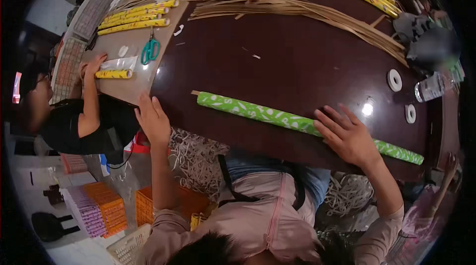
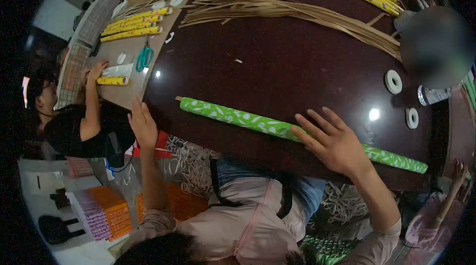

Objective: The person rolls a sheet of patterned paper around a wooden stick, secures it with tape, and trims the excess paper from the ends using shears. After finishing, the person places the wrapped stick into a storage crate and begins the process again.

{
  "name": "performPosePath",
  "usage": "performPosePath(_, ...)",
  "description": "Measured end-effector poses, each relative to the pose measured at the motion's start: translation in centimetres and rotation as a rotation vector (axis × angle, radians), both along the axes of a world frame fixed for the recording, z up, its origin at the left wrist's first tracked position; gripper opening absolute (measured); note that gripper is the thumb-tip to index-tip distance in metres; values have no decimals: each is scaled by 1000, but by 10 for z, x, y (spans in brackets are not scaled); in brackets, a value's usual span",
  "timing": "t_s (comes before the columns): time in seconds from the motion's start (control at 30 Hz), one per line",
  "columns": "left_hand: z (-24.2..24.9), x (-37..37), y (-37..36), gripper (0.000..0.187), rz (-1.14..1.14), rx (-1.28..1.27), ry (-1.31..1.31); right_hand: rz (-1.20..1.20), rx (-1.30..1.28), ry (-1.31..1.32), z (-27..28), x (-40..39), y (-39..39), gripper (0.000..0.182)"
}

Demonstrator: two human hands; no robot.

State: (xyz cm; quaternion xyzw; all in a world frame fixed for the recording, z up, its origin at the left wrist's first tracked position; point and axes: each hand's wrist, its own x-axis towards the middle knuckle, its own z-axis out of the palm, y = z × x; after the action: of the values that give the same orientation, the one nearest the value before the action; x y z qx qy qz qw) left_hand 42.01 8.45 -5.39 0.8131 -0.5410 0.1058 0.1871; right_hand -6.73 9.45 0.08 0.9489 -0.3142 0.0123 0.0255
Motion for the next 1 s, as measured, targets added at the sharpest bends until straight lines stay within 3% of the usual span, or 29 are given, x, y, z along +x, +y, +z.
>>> performPosePath(0.1, 6, -7, -7, 43, -94, -113, 98, -90, 27, -48, 11, -8, -2, 57)
performPosePath(0.13, 13, -16, -14, 37, -175, -263, 130, -99, 13, -35, 15, -12, -2, 57)
performPosePath(0.3, 25, 24, -87, 31, -229, -337, 220, -191, 84, -53, 23, -21, -6, 60)
performPosePath(0.4, 28, 68, -144, 29, -33, -172, 74, -247, 104, -102, 18, -20, -3, 69)
performPosePath(0.43, 17, 87, -164, 34, 87, 31, 96, -275, 88, -124, 13, -19, -3, 72)
performPosePath(0.5, 22, 91, -171, 39, 116, 45, 68, -288, 60, -143, 11, -17, -1, 72)
performPosePath(0.6, 2, 117, -185, 39, 55, -8, 63, -331, -2, -188, 13, -15, -1, 70)
performPosePath(0.7, 15, 101, -176, 35, 95, -42, 113, -322, -39, -250, 11, -14, 0, 68)
performPosePath(0.73, 10, 103, -176, 43, 92, -91, 104, -322, -56, -263, 11, -13, -1, 68)
performPosePath(0.83, 36, 98, -172, 52, 67, 131, 293, -309, -75, -298, 9, -9, 0, 67)
performPosePath(1.0, 20, 105, -183, 52, -8, 150, 176, -321, -65, -336, 3, 5, 3, 65)
